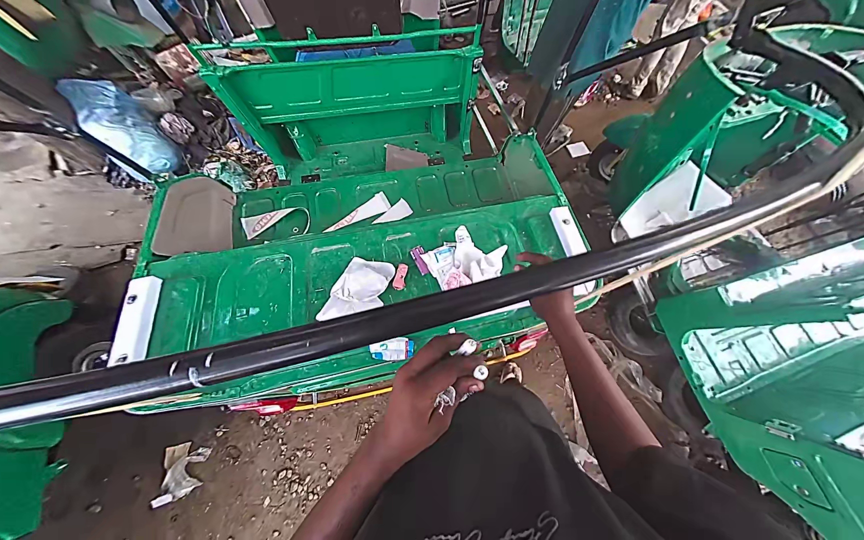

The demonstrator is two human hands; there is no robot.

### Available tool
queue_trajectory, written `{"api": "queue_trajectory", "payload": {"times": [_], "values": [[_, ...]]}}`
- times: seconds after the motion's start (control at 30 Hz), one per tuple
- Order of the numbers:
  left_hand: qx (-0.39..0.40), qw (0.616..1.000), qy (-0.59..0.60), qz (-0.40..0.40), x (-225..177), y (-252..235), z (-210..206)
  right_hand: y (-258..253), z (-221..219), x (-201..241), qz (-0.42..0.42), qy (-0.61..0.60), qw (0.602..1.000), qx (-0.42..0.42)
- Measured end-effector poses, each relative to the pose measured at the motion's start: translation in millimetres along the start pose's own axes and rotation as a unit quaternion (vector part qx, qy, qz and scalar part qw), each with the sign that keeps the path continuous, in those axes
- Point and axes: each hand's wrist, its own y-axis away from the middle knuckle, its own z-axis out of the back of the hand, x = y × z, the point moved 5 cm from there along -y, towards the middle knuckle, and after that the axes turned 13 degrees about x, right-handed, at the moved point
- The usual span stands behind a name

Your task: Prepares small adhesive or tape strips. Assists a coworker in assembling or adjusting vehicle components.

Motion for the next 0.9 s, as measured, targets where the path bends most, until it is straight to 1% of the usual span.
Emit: {"api": "queue_trajectory", "payload": {"times": [0.03,0.07,0.1,0.13,0.17,0.2,0.23,0.33,0.47,0.53,0.67,0.73,0.8,0.9], "values": [[0.006,1.000,0.004,0.003,0.3,-0.1,-0.6,16.5,-0.2,21.9,0.039,-0.121,0.991,0.040],[0.013,1.000,0.013,0.006,1.1,-0.8,-2.2,33.6,-2.2,43.3,0.081,-0.243,0.960,0.112],[0.021,0.999,0.023,0.006,2.4,-3.0,-4.1,47.9,-4.5,61.2,0.122,-0.332,0.913,0.202],[0.032,0.999,0.034,0.007,3.2,-5.9,-6.1,59.2,-7.0,73.9,0.156,-0.371,0.871,0.283],[0.043,0.998,0.047,0.006,3.2,-9.6,-8.7,68.0,-7.9,82.4,0.182,-0.377,0.844,0.335],[0.053,0.997,0.061,0.003,2.9,-14.1,-11.3,74.1,-7.2,87.7,0.202,-0.373,0.829,0.364],[0.064,0.995,0.073,-0.001,2.4,-18.2,-14.4,79.0,-5.8,89.7,0.212,-0.368,0.824,0.375],[0.102,0.991,0.092,-0.009,1.6,-31.2,-29.5,90.7,7.1,81.1,0.208,-0.379,0.828,0.356],[0.146,0.985,0.093,-0.023,-5.5,-52.3,-57.4,111.2,34.9,63.4,0.223,-0.384,0.845,0.299],[0.165,0.981,0.099,-0.033,-12.0,-62.9,-75.6,123.4,52.4,52.8,0.232,-0.383,0.852,0.270],[0.194,0.973,0.120,-0.046,-24.3,-81.1,-120.5,148.2,89.3,27.1,0.249,-0.404,0.851,0.227],[0.205,0.969,0.133,-0.044,-31.3,-89.4,-148.2,164.1,111.3,11.9,0.233,-0.428,0.853,0.187],[0.210,0.965,0.151,-0.044,-37.5,-96.7,-176.8,181.4,136.9,-5.9,0.207,-0.448,0.860,0.128],[0.191,0.964,0.181,-0.047,-48.6,-110.1,-216.2,209.4,190.6,-28.6,0.194,-0.445,0.874,0.035]]}}
